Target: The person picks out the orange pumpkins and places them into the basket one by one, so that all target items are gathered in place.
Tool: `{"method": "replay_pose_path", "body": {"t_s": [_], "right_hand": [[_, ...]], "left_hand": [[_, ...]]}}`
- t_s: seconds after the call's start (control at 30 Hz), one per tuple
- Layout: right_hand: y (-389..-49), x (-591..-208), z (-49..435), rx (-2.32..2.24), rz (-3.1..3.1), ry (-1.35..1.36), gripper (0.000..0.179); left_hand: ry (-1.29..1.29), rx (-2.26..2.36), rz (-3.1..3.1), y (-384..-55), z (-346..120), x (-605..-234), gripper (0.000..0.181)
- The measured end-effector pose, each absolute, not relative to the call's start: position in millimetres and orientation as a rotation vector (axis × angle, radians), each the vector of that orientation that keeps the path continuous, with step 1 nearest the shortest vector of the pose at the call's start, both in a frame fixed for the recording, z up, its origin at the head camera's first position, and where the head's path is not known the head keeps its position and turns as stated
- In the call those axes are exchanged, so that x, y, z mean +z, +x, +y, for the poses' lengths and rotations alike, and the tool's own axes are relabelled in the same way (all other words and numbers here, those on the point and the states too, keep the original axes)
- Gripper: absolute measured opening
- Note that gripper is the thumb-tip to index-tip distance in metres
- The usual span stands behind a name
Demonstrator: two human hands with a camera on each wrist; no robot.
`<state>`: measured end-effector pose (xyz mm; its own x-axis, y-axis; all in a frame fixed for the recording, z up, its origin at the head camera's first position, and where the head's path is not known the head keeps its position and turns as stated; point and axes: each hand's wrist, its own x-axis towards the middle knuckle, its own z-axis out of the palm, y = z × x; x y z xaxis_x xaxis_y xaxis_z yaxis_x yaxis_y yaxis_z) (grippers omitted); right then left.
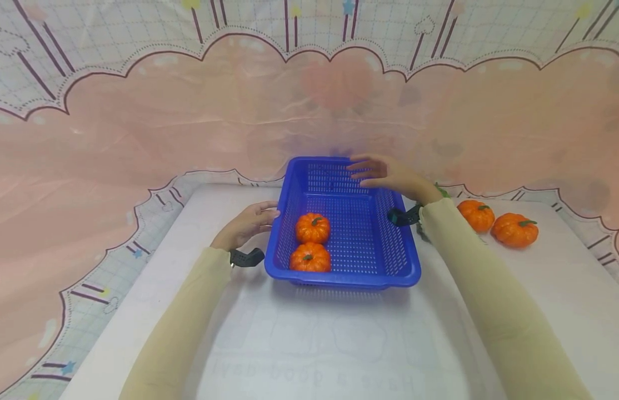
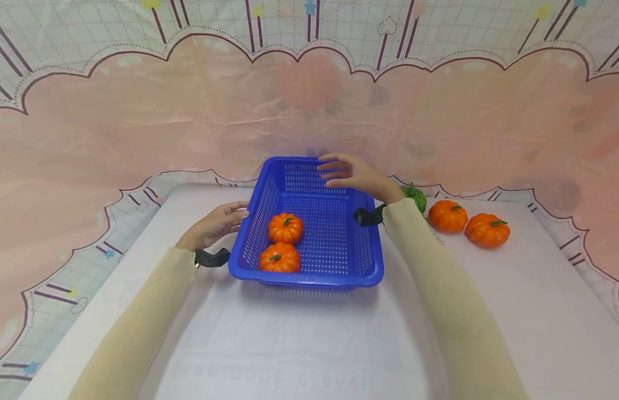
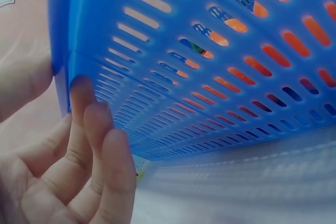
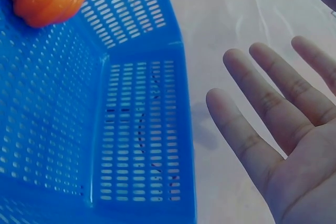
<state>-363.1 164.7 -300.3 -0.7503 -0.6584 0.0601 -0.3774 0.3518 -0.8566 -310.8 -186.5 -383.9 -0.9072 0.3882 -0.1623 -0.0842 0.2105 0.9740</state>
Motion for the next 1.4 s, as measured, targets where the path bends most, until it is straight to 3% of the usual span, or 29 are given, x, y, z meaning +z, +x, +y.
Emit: {"method": "replay_pose_path", "body": {"t_s": [1.4], "right_hand": [[-334, -289, 241, -1.251, 2.445, -0.851, 0.051]], "left_hand": [[0.249, 1.677, 2.111, -305, -187, -373, 0.057]]}}
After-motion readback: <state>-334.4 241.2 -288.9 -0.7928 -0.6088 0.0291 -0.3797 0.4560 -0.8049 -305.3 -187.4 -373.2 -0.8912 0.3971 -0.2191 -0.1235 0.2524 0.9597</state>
